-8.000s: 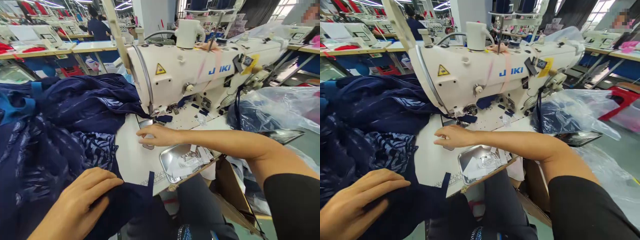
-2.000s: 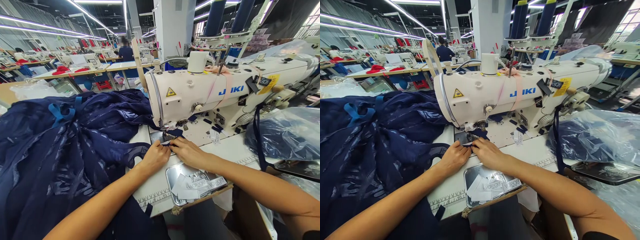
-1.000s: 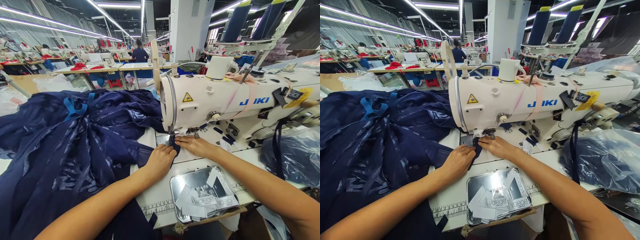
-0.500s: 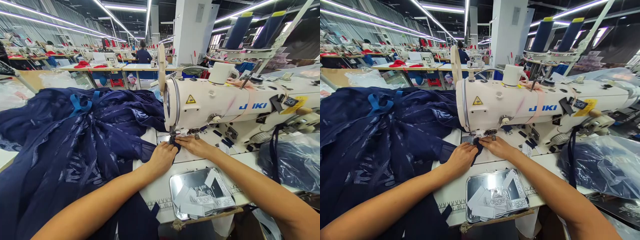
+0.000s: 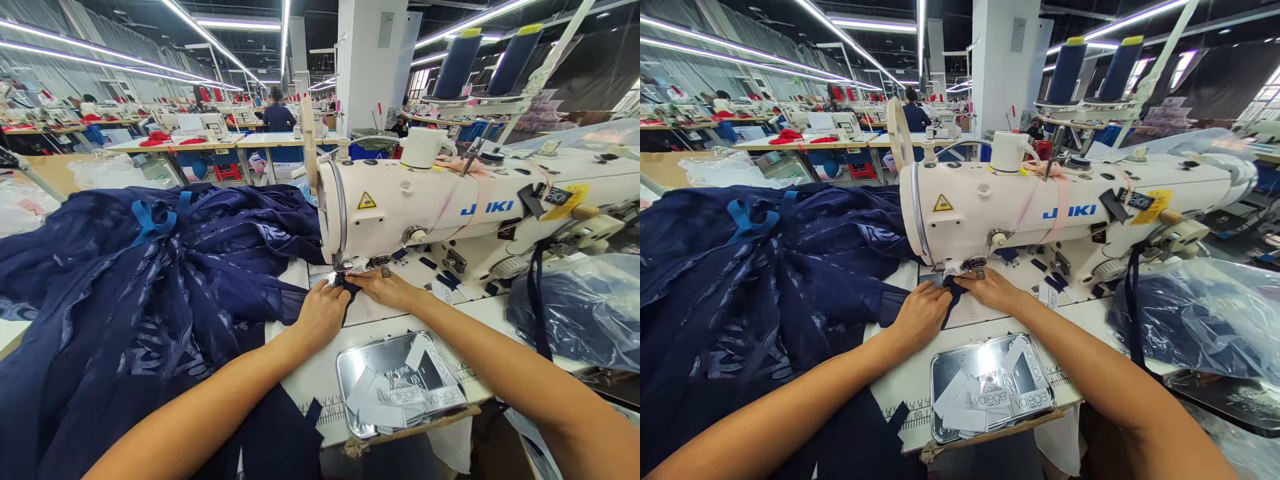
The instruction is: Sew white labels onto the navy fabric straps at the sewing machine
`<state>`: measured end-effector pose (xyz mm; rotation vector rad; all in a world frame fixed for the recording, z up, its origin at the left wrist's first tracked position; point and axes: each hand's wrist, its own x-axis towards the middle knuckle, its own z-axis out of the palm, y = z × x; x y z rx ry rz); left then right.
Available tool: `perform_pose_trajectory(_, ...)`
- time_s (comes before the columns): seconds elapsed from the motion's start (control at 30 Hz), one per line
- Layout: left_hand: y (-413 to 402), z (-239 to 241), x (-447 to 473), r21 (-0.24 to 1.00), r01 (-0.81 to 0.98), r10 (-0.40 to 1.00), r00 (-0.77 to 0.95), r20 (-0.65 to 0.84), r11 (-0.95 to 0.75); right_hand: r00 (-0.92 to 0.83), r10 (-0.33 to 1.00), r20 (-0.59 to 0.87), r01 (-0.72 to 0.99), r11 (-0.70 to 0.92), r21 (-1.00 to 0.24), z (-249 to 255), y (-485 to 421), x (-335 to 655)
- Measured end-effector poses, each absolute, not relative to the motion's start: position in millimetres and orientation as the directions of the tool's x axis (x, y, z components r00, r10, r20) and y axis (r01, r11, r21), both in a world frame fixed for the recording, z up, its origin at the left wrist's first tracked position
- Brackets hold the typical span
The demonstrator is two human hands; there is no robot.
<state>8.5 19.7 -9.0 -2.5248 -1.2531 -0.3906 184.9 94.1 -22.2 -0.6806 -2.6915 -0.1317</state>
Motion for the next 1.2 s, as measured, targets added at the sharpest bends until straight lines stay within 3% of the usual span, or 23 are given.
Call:
perform_pose_trajectory(0.13, 6.5, -5.6, 8.7, -0.141, 0.82, 0.726, 0.56, 0.4, -0.555, -0.816, 0.43, 0.387, 0.459, 0.888, -0.02, -18.4, 92.8, 183.0)
perform_pose_trajectory(0.33, 8.0, 4.3, -19.4, -0.169, 0.864, 0.802, 0.503, 0.323, -0.475, -0.828, 0.4, 0.393, 0.437, 0.899, 0.006, -12.6, 79.5, 184.9)
perform_pose_trajectory(0.4, 20.8, 7.5, -31.6, -0.043, 0.895, 0.84, 0.432, 0.328, -0.443, -0.833, 0.402, 0.381, 0.438, 0.899, 0.01, -13.8, 71.9, 182.9)
perform_pose_trajectory(0.5, 38.5, 10.2, -40.8, 0.248, 0.907, 0.921, 0.269, 0.282, -0.341, -0.821, 0.41, 0.398, 0.463, 0.885, 0.042, -18.2, 64.2, 177.8)
perform_pose_trajectory(0.57, 42.8, 10.0, -40.0, 0.34, 0.89, 0.942, 0.224, 0.251, -0.302, -0.814, 0.409, 0.413, 0.468, 0.883, 0.047, -20.7, 62.9, 175.7)
perform_pose_trajectory(0.63, 40.8, 8.2, -36.0, 0.299, 0.884, 0.92, 0.281, 0.274, -0.359, -0.809, 0.413, 0.418, 0.461, 0.887, 0.016, -22.2, 64.2, 175.4)
perform_pose_trajectory(0.83, 31.3, -2.0, -25.8, -0.054, 0.85, 0.791, 0.509, 0.338, -0.524, -0.742, 0.477, 0.472, 0.414, 0.879, -0.237, -29.7, 75.8, 179.1)
perform_pose_trajectory(1.03, 36.4, -8.4, -17.2, -0.165, 0.775, 0.686, 0.621, 0.379, -0.61, -0.691, 0.492, 0.529, 0.31, 0.863, -0.398, -39.2, 86.7, 180.6)
perform_pose_trajectory(1.2, 38.6, -9.6, -15.0, -0.188, 0.695, 0.607, 0.705, 0.366, -0.694, -0.718, 0.458, 0.524, 0.3, 0.883, -0.362, -32.9, 85.1, 182.2)
